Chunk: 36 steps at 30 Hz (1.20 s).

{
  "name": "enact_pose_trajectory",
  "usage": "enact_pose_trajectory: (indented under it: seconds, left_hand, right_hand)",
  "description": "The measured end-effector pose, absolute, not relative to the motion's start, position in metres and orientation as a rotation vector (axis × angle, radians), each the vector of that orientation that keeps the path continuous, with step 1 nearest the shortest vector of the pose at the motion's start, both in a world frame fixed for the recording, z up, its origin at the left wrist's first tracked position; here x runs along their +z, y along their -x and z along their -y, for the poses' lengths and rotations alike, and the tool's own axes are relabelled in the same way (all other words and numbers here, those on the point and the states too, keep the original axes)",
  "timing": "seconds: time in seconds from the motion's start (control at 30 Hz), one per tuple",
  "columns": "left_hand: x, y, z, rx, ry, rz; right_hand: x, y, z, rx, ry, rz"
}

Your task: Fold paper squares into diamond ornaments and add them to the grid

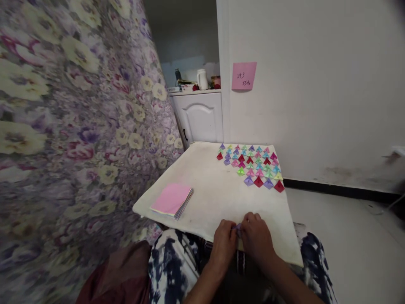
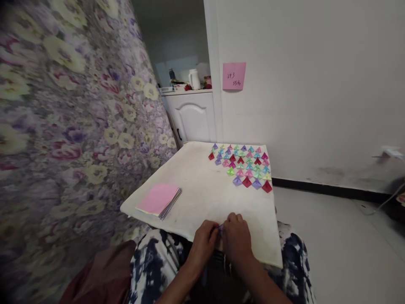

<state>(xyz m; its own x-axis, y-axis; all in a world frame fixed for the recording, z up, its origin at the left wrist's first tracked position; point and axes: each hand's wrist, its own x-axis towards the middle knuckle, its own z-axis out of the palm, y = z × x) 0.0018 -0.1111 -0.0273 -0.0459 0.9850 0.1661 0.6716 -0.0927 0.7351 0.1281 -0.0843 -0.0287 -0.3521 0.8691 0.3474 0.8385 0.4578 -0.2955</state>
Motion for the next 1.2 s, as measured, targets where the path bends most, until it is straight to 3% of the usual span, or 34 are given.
enact_pose_trajectory:
  seconds: [0.47,1.2]
  left_hand:
    - [-0.053,0.011,0.107,1.041,-1.635,-1.674]
    - [-0.057,0.008,0.114,1.097,-1.651,-1.615]
  right_hand:
    - [-0.053,-0.120,0.071,0.259,1.468,2.167]
    - [-0.058,-0.119,0.066,0.429,1.540,2.166]
